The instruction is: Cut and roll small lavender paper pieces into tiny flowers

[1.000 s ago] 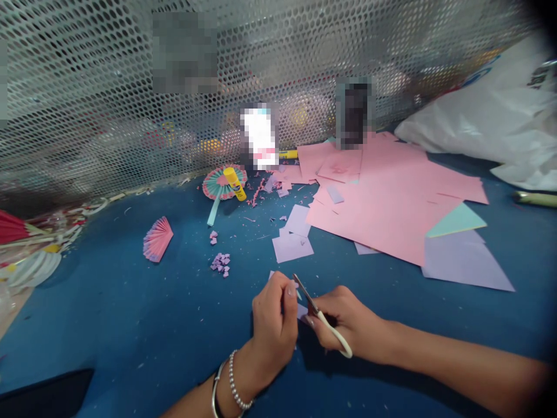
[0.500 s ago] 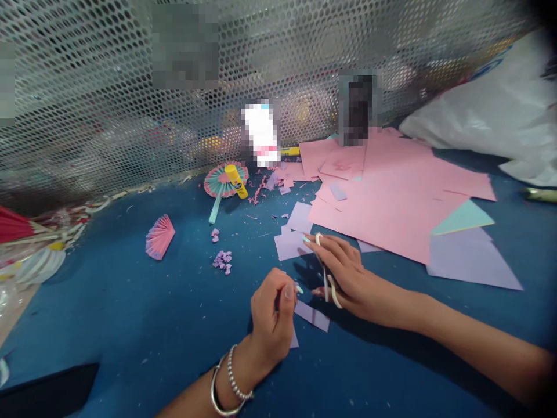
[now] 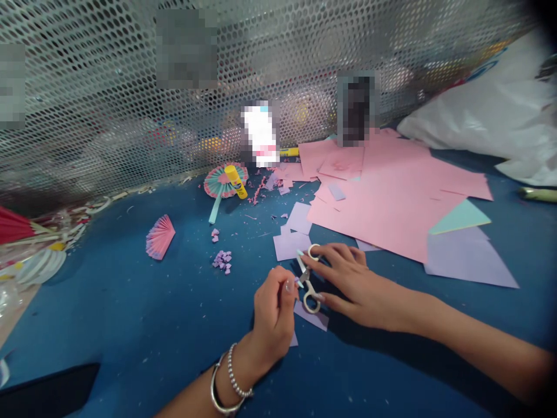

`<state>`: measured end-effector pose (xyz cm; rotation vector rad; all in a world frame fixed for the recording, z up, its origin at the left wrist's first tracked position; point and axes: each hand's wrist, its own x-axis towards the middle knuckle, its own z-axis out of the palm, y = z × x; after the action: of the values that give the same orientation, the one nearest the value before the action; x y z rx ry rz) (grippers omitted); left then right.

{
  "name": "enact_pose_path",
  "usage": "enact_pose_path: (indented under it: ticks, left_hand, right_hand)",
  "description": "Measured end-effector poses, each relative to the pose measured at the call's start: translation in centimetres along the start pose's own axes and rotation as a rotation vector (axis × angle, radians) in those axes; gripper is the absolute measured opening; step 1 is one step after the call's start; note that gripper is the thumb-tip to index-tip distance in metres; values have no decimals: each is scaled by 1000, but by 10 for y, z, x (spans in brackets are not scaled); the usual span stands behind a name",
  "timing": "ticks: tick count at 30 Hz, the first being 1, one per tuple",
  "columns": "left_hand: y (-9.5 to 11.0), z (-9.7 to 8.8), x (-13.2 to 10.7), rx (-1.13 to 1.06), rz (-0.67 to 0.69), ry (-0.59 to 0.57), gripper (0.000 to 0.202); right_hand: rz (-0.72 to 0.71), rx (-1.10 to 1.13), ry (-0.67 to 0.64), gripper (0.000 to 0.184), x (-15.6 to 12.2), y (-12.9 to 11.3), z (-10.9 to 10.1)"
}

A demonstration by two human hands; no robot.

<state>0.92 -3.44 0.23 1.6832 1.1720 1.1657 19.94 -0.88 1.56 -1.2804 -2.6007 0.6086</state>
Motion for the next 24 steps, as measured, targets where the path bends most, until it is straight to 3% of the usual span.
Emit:
enact_pose_path:
  ticks: [3, 7, 10, 18, 24]
  left_hand:
    - [1, 1, 0, 32, -9, -21, 23]
    - [3, 0, 2, 116, -29, -134, 22]
    - [4, 0, 2, 143, -25, -214, 21]
    - [5, 0, 4, 168, -41, -317, 20]
    - [7, 0, 6, 119, -76, -413, 21]
  right_hand:
    - [104, 22, 178, 28, 3, -7, -4]
    - [-60, 159, 279, 18, 1, -10, -7]
    - [-183, 220, 272, 13, -1, -10, -8]
    - [-237, 245, 178, 23, 3, -10, -6]
    - [-102, 604, 78, 29, 5, -10, -5]
